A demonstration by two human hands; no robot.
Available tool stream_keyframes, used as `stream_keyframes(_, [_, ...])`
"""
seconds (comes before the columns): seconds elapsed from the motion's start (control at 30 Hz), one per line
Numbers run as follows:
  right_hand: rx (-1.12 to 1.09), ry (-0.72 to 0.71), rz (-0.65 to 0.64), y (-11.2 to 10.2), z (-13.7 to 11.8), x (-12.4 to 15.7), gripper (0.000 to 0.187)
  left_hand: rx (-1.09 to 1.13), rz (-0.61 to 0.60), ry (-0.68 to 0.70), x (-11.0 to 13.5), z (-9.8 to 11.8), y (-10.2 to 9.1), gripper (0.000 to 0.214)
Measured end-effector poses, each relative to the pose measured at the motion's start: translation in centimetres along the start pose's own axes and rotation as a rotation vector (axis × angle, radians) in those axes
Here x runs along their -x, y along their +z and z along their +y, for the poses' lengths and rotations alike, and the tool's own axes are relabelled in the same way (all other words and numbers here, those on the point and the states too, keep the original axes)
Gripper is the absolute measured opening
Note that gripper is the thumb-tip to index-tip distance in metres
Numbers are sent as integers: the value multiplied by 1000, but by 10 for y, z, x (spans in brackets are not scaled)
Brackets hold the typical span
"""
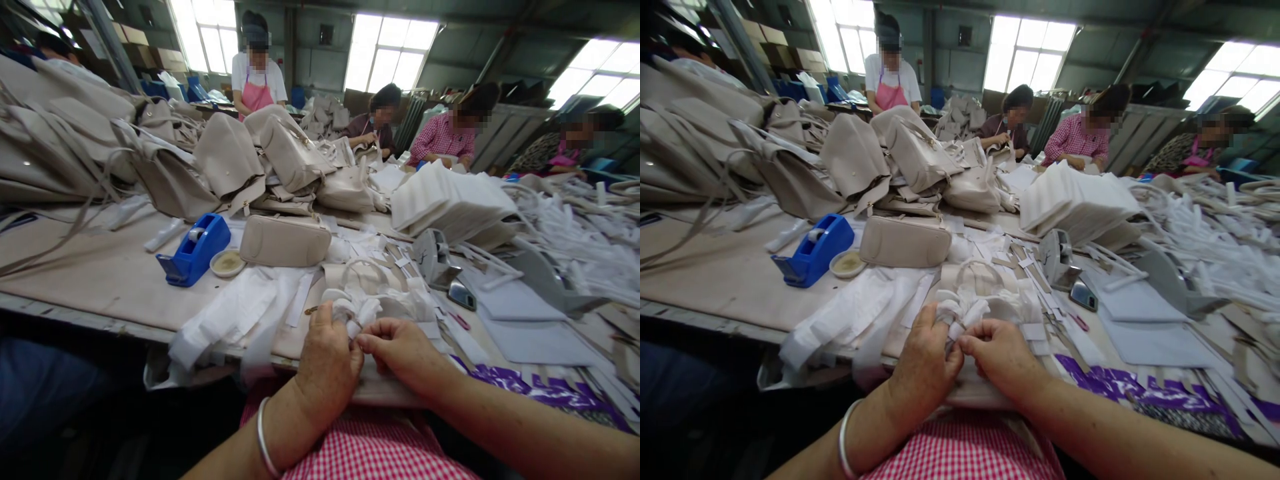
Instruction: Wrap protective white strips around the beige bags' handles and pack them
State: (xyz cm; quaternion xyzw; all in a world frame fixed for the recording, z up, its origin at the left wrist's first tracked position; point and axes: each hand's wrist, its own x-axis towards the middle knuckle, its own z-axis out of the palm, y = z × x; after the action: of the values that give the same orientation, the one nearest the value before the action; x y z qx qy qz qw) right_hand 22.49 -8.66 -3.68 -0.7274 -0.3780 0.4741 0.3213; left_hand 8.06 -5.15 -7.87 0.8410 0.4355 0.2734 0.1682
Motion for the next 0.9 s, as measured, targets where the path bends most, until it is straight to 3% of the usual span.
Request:
stream_keyframes(0.27, [-228, 127, -88, -1, 3, 0, 26, 95, 29, 19, -3, 4, -3, 21])
stream_keyframes(0.43, [-293, 77, -173, -3, 6, -5, 27, 253, -43, -18, -8, 1, -11, 19])
stream_keyframes(0.57, [-176, -26, -109, -3, 3, -9, 22, 323, -160, -84, -15, -4, -22, 7])
stream_keyframes(0.73, [38, -207, -24, -1, 6, -16, 10, 398, -250, -191, -20, -6, -31, 13])
stream_keyframes(0.83, [140, -311, 39, -3, 8, -19, 15, 502, -326, -247, -22, -12, -32, 19])
stream_keyframes(0.9, [174, -299, 21, -5, 8, -20, 20, 636, -414, -286, -22, -17, -32, 23])
